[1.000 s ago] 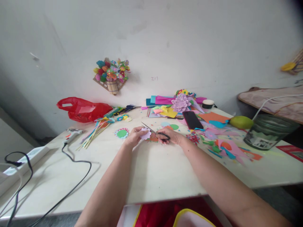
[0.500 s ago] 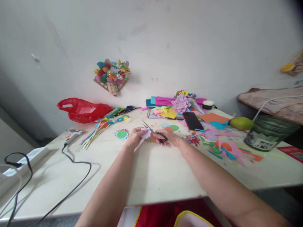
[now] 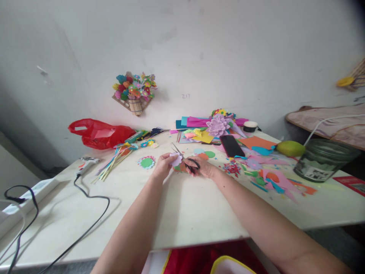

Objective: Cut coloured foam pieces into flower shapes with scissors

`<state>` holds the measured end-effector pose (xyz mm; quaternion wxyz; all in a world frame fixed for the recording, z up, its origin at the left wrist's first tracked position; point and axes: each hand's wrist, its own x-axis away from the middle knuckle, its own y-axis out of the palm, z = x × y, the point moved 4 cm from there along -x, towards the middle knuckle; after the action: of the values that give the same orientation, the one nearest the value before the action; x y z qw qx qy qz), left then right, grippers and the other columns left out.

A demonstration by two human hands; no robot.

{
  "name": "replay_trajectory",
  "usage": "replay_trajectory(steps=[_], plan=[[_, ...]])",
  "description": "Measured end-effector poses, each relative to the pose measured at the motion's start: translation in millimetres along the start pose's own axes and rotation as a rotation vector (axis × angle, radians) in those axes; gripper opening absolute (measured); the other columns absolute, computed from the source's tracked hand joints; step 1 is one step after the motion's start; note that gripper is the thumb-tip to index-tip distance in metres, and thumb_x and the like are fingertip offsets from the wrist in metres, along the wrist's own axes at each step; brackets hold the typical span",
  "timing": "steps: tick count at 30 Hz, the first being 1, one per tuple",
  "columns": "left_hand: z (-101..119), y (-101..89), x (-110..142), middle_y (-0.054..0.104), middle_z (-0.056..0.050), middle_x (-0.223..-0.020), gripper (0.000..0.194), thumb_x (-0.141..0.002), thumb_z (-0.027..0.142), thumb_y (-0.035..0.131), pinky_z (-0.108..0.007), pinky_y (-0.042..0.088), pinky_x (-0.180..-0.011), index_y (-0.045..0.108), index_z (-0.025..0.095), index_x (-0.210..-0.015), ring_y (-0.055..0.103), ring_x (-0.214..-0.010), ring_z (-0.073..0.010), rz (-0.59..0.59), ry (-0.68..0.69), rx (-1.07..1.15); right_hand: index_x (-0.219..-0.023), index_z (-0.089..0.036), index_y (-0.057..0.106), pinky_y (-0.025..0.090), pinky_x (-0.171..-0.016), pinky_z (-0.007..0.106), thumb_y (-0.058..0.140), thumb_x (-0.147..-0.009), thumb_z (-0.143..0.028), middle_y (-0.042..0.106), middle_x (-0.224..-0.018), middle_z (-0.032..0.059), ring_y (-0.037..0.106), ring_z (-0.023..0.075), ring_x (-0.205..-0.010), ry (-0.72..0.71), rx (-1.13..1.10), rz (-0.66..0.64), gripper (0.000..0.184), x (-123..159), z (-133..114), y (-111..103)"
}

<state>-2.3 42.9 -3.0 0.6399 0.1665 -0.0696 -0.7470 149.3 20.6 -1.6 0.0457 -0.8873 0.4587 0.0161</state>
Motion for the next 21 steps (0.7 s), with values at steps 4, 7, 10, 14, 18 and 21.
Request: replay_trajectory(steps=[4,7,10,14,18,21], plan=[[0.8,0.5,0.6,0.065,-0.004,-0.058,0.021,-0.053,0.027,0.078,-0.022,0.038,-0.051,0.065,0.012,-0.06,0.054,-0.05,-0.0102,0.026,0.007,-0.009,-0.071,-0.015,0.051,0.03,-0.031,0.017,0.057,-0.071,-0.064,0.057,-0.054,-0.0016,0.048,0.0057,-0.037,0.001,0.008,0.01,0.05,-0.4,-0.4,0.3],[1.7,1.5,1.3,0.065,-0.003,-0.057,0.021,-0.053,0.027,0.078,-0.022,0.039,-0.05,0.065,0.013,-0.06,0.054,-0.05,-0.0103,0.032,0.01,-0.007,-0.071,-0.015,0.05,0.03,-0.03,0.016,0.057,-0.071,-0.064,0.056,-0.054,-0.0016,0.048,0.0056,-0.037,0.002,0.015,0.012,0.05,-0.7,-0.3,0.3],[2.6,2.3,1.7,0.065,-0.004,-0.058,0.021,-0.052,0.028,0.078,-0.023,0.04,-0.052,0.066,0.013,-0.061,0.056,-0.051,-0.0113,0.041,0.01,-0.01,-0.07,-0.015,0.05,0.029,-0.03,0.016,0.056,-0.072,-0.064,0.056,-0.053,-0.0018,0.048,0.0056,-0.037,-0.003,0.025,0.012,0.05,-0.9,-0.1,-0.1],[3.2,3.1,1.7,0.065,-0.004,-0.058,0.022,-0.051,0.028,0.078,-0.024,0.041,-0.053,0.067,0.013,-0.062,0.057,-0.053,-0.0124,0.048,0.008,-0.021,-0.071,-0.015,0.05,0.03,-0.03,0.016,0.058,-0.071,-0.064,0.056,-0.053,-0.0018,0.049,0.0059,-0.037,-0.007,0.022,0.014,0.05,-0.9,0.3,-0.6],[2.6,2.7,1.3,0.066,-0.005,-0.059,0.022,-0.051,0.028,0.078,-0.023,0.041,-0.053,0.067,0.013,-0.062,0.057,-0.052,-0.0121,0.052,0.008,-0.013,-0.071,-0.015,0.05,0.031,-0.031,0.016,0.059,-0.069,-0.065,0.056,-0.052,-0.0024,0.048,0.0059,-0.037,-0.009,0.02,0.018,0.051,-1.3,0.7,-0.5],[1.9,2.0,0.8,0.066,-0.004,-0.059,0.021,-0.051,0.028,0.078,-0.023,0.041,-0.052,0.067,0.013,-0.062,0.056,-0.052,-0.0117,0.052,0.011,-0.01,-0.072,-0.015,0.05,0.031,-0.032,0.017,0.059,-0.07,-0.064,0.056,-0.053,-0.0026,0.048,0.0057,-0.037,-0.004,0.017,0.022,0.05,-2.2,2.7,-1.0]])
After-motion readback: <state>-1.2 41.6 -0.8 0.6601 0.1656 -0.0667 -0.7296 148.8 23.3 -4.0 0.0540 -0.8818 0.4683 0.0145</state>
